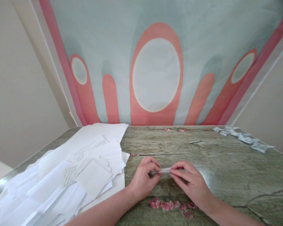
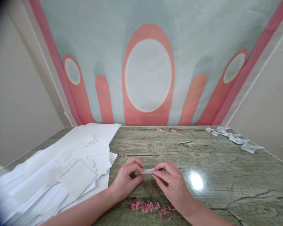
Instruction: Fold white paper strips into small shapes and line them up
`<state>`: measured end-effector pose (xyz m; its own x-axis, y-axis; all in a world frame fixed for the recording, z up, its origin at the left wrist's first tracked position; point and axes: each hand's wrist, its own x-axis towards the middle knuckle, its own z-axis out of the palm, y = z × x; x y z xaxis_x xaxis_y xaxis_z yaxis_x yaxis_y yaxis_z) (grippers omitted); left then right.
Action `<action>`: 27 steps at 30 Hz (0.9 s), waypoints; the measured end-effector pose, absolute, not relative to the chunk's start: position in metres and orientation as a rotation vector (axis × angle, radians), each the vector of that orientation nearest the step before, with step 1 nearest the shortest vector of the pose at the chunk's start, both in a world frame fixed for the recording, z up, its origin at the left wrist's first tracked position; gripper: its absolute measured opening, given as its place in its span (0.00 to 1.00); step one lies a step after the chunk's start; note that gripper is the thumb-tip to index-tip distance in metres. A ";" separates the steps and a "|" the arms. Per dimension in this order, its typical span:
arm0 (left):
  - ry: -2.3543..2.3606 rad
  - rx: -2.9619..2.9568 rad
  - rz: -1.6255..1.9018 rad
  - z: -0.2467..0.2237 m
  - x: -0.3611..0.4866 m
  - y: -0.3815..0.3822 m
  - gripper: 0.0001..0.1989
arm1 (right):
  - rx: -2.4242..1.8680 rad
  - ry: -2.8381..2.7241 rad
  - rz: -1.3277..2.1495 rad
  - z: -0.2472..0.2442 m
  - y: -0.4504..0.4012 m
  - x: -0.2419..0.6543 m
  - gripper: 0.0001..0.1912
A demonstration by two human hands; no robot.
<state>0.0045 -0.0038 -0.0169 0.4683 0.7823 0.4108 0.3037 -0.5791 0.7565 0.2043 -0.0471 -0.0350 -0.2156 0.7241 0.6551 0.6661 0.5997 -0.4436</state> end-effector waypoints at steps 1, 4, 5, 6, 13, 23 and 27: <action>0.890 2.125 1.037 -0.017 0.005 -0.004 0.06 | -1.105 -1.934 0.079 -0.035 -0.047 0.204 0.08; 0.855 2.172 1.062 -0.016 0.005 -0.006 0.07 | -1.106 -1.934 0.067 -0.034 -0.047 0.204 0.08; 0.846 2.187 1.067 -0.016 0.005 -0.006 0.07 | -1.107 -1.941 0.072 -0.034 -0.047 0.204 0.08; 0.838 2.201 1.073 -0.016 0.005 -0.007 0.08 | -1.110 -1.950 0.084 -0.033 -0.047 0.204 0.08; 0.782 2.281 1.098 -0.015 0.004 -0.007 0.09 | -1.164 -1.989 0.183 -0.031 -0.052 0.201 0.07; 0.810 2.216 1.067 -0.016 0.003 -0.007 0.08 | -1.159 -1.942 0.241 -0.035 -0.049 0.204 0.06; 0.818 2.170 1.071 -0.013 0.005 -0.008 0.06 | -1.138 -1.904 0.237 -0.037 -0.047 0.205 0.06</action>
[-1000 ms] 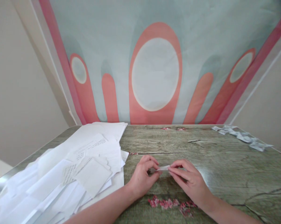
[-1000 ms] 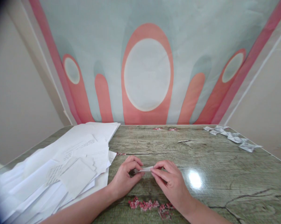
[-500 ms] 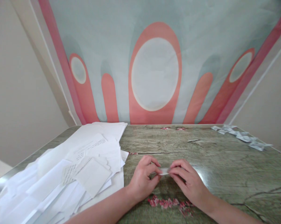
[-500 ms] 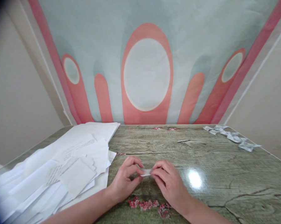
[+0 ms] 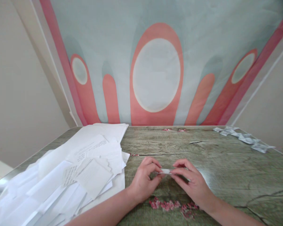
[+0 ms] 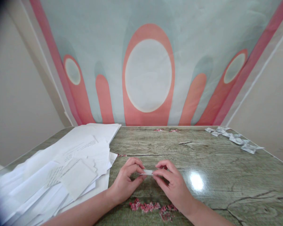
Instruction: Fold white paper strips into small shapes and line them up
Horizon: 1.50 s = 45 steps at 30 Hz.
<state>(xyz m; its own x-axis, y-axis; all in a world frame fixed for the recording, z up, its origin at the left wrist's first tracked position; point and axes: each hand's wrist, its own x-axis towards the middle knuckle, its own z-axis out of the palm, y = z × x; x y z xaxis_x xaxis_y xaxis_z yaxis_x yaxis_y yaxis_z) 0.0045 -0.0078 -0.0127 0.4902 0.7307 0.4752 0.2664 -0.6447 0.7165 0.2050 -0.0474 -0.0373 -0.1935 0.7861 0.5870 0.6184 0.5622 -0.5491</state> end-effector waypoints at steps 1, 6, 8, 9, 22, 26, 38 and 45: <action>0.817 2.165 1.072 -0.012 0.005 -0.008 0.06 | -1.128 -1.899 0.233 -0.038 -0.047 0.205 0.06; 0.803 2.169 1.075 -0.014 0.004 -0.007 0.06 | -1.094 -1.892 0.234 -0.035 -0.049 0.205 0.05; 0.793 2.179 1.066 -0.015 0.004 -0.007 0.06 | -1.110 -1.898 0.262 -0.034 -0.050 0.204 0.06; 0.793 2.182 1.061 -0.015 0.004 -0.007 0.07 | -1.127 -1.899 0.284 -0.033 -0.050 0.204 0.06; 0.808 2.187 1.048 -0.017 0.005 -0.006 0.06 | -1.195 -1.857 0.494 -0.032 -0.049 0.203 0.06; 0.851 2.122 1.147 -0.017 0.005 -0.005 0.11 | -1.282 -1.726 0.595 -0.032 -0.045 0.205 0.07; 0.889 2.031 1.200 -0.018 0.004 0.000 0.06 | -1.332 -1.575 0.733 -0.043 -0.034 0.213 0.11; 0.880 1.999 1.226 -0.016 0.005 0.001 0.07 | -1.307 -1.581 0.755 -0.041 -0.035 0.212 0.10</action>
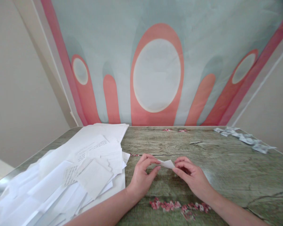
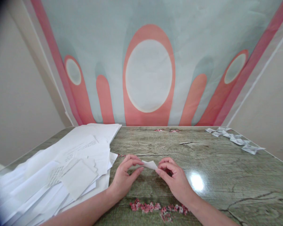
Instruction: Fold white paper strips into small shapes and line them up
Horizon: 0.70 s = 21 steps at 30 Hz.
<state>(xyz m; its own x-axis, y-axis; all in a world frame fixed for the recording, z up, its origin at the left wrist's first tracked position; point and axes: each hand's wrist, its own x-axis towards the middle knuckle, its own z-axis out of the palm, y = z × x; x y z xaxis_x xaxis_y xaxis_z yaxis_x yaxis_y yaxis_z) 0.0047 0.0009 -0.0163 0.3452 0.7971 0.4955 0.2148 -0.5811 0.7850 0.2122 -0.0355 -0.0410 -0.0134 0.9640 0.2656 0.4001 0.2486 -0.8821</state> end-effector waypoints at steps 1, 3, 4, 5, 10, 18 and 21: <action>0.885 1.999 1.223 -0.016 0.005 0.001 0.07 | -1.304 -1.583 0.757 -0.041 -0.036 0.212 0.10; 0.903 1.995 1.229 -0.016 0.005 0.002 0.07 | -1.305 -1.585 0.764 -0.040 -0.036 0.212 0.10; 0.913 1.990 1.236 -0.016 0.005 0.002 0.07 | -1.308 -1.587 0.768 -0.040 -0.037 0.212 0.10; 0.924 1.985 1.241 -0.016 0.005 0.002 0.07 | -1.310 -1.589 0.771 -0.040 -0.037 0.212 0.11; 0.936 1.941 1.232 -0.014 0.006 0.001 0.08 | -1.308 -1.601 0.775 -0.040 -0.036 0.213 0.10; 0.948 1.828 1.205 -0.017 0.007 0.002 0.08 | -1.310 -1.598 0.757 -0.042 -0.036 0.212 0.10; 0.960 1.809 1.195 -0.020 0.007 0.004 0.08 | -1.315 -1.604 0.747 -0.041 -0.036 0.212 0.11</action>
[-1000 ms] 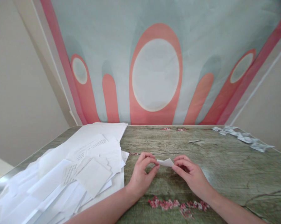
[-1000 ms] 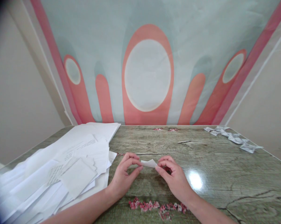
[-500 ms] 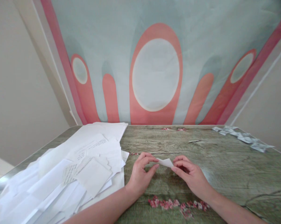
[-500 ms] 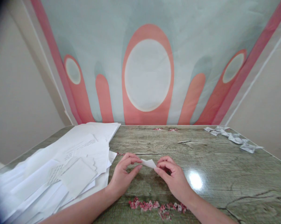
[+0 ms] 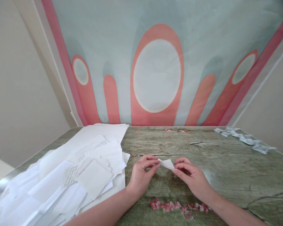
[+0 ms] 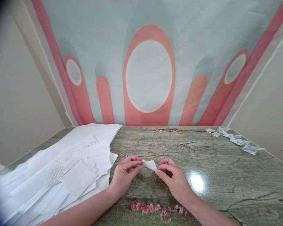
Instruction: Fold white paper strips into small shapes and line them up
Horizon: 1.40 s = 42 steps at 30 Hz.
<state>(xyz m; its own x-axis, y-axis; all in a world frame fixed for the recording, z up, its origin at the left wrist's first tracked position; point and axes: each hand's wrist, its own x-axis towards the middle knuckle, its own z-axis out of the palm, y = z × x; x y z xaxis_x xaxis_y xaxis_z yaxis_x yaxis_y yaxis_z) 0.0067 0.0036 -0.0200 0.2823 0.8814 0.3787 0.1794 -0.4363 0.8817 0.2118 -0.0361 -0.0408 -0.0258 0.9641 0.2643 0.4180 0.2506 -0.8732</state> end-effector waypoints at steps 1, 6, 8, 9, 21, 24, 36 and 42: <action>0.957 1.811 1.197 -0.021 0.007 0.004 0.08 | -1.317 -1.608 0.744 -0.040 -0.036 0.212 0.11; 0.940 1.824 1.212 -0.024 0.006 0.006 0.07 | -1.318 -1.605 0.725 -0.037 -0.037 0.211 0.12; 0.945 1.824 1.208 -0.023 0.006 0.005 0.07 | -1.316 -1.601 0.721 -0.036 -0.037 0.210 0.12; 0.948 1.823 1.206 -0.022 0.006 0.005 0.07 | -1.315 -1.601 0.719 -0.036 -0.037 0.210 0.12; 0.946 1.938 1.162 -0.016 0.005 0.001 0.06 | -1.321 -1.594 0.700 -0.038 -0.037 0.211 0.13; 0.956 1.982 1.122 -0.015 0.005 0.000 0.06 | -1.314 -1.584 0.672 -0.037 -0.038 0.210 0.12; 0.959 1.899 1.057 -0.018 0.005 0.001 0.04 | -1.293 -1.644 0.586 -0.029 -0.045 0.204 0.11; 0.927 1.873 1.029 -0.019 0.006 0.001 0.03 | -1.292 -1.619 0.618 -0.031 -0.043 0.205 0.10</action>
